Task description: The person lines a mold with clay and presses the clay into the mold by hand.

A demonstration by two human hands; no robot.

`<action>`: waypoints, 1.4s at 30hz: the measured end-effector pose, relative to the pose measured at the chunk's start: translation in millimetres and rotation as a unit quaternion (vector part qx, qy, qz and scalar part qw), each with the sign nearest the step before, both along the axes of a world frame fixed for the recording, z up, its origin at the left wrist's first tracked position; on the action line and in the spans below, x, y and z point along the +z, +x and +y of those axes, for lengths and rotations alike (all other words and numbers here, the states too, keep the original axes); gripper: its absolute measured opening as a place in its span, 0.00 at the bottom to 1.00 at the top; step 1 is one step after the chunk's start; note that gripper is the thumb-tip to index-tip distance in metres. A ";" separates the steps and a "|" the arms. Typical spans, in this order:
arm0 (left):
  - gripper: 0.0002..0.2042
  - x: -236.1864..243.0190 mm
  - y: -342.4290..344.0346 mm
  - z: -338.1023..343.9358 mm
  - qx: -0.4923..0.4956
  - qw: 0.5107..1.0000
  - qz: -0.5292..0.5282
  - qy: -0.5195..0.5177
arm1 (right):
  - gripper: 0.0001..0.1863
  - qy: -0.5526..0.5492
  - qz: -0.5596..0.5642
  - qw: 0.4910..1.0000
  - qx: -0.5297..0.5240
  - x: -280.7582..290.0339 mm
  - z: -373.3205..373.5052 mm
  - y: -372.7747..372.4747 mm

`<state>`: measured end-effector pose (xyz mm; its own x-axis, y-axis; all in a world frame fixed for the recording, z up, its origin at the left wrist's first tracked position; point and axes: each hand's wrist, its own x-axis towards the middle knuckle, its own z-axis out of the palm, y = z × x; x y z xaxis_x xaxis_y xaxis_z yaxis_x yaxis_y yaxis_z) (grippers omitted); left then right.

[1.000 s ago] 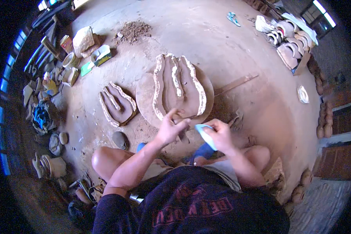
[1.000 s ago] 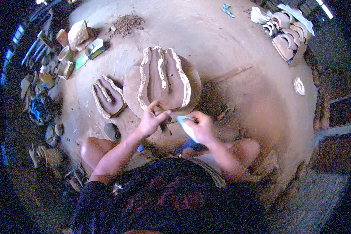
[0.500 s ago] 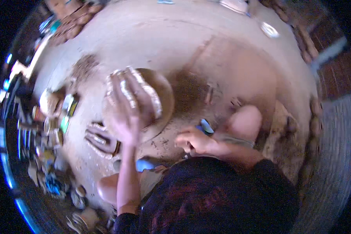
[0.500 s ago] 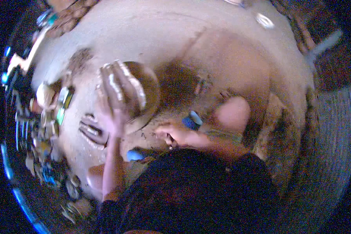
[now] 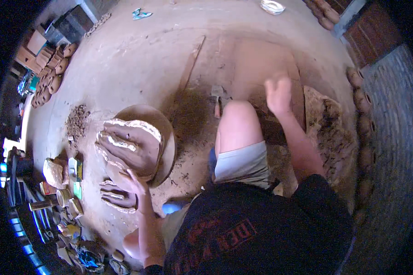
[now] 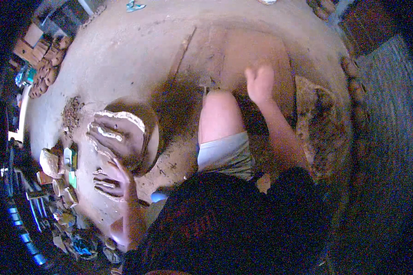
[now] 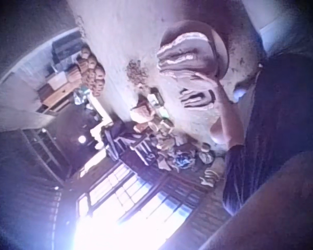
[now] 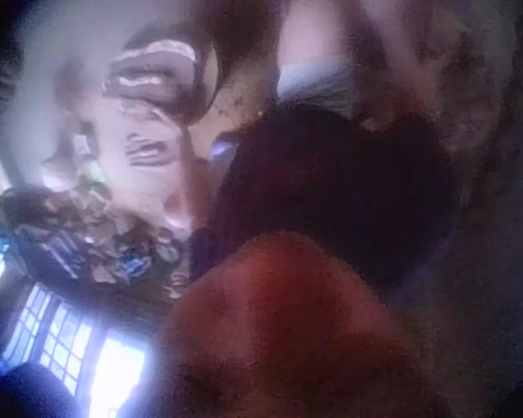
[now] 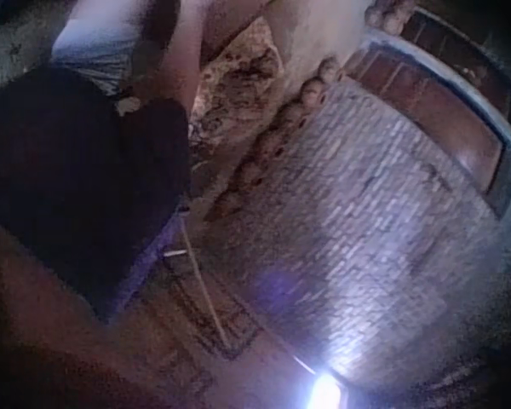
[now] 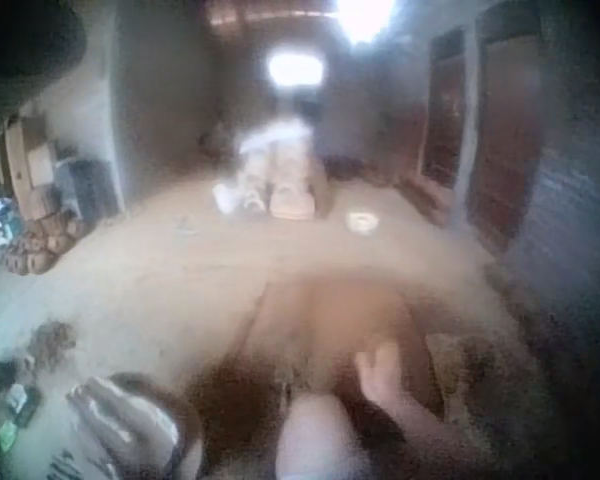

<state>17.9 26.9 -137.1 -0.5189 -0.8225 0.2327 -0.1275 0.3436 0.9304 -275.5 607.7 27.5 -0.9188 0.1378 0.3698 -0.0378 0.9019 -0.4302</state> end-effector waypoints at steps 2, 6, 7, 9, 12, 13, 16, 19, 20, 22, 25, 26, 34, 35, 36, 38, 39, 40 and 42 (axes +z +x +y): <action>0.42 34.5 7.8 30.9 0.027 0.920 -0.369 -0.125 | 0.31 0.248 -0.125 0.957 0.086 -34.4 -8.2 19.8; 0.37 103.2 -21.5 96.9 -0.113 0.963 -0.201 -0.141 | 0.29 0.066 -0.207 0.973 0.076 -26.5 -38.4 -11.9; 0.37 131.4 -45.2 111.0 -0.182 0.959 -0.168 -0.140 | 0.27 0.075 -0.117 0.983 0.117 -15.7 -48.9 -25.3; 0.40 181.0 -83.4 127.4 -0.277 0.947 -0.089 -0.137 | 0.25 0.080 0.000 0.972 0.220 19.6 -100.9 -40.1; 0.47 229.0 -135.1 154.4 -0.345 0.920 0.027 -0.184 | 0.20 0.035 -0.110 0.885 0.451 69.1 -210.2 -6.1; 0.49 221.0 -152.5 174.0 -0.369 0.906 0.033 -0.204 | 0.20 0.019 -0.210 0.817 0.536 56.5 -220.3 7.2; 0.53 228.5 -184.1 171.5 -0.433 0.845 -0.010 -0.314 | 0.31 0.034 -0.411 0.608 0.678 46.5 -263.4 29.1; 0.51 208.9 -179.2 132.9 -0.363 0.896 0.005 -0.256 | 0.36 -0.106 -0.349 0.629 0.686 70.6 -281.8 65.0; 0.50 206.6 -170.6 129.5 -0.361 0.902 -0.002 -0.235 | 0.31 -0.230 -0.255 0.671 0.657 74.1 -274.6 81.1; 0.49 215.7 -173.0 138.6 -0.348 0.909 -0.005 -0.229 | 0.33 -0.239 -0.350 0.636 0.645 73.0 -282.9 88.8; 0.48 211.2 -183.5 165.3 -0.333 0.934 0.017 -0.130 | 0.43 -0.591 -0.396 0.517 0.476 31.7 -312.9 88.9; 0.47 203.8 -183.4 176.4 -0.332 0.940 0.020 -0.078 | 0.39 -0.622 -0.409 0.496 0.448 19.1 -319.8 66.1; 0.51 219.3 -183.5 156.1 -0.168 0.867 0.097 0.459 | 0.38 -0.553 -0.355 0.570 0.493 56.4 -340.6 107.0; 0.50 233.4 -178.3 157.9 -0.177 0.865 0.067 0.465 | 0.41 -0.591 -0.402 0.513 0.475 63.4 -347.1 98.6; 0.50 214.3 -171.6 158.5 -0.215 0.876 0.062 0.427 | 0.43 -0.548 -0.411 0.579 0.443 60.3 -358.7 84.3; 0.46 204.4 -170.5 178.5 -0.280 0.872 0.066 0.395 | 0.38 -0.530 -0.407 0.649 0.364 38.8 -362.2 35.5; 0.44 220.0 -171.5 195.8 -0.306 0.862 0.075 0.398 | 0.36 -0.541 -0.389 0.666 0.335 30.5 -357.4 5.9; 0.39 220.4 -165.6 186.5 -0.315 0.854 0.049 0.410 | 0.35 -0.552 -0.374 0.678 0.309 23.2 -352.6 -20.0; 0.34 214.3 -160.1 147.3 -0.327 0.846 0.002 0.420 | 0.36 -0.507 -0.313 0.746 0.296 20.9 -321.4 -73.6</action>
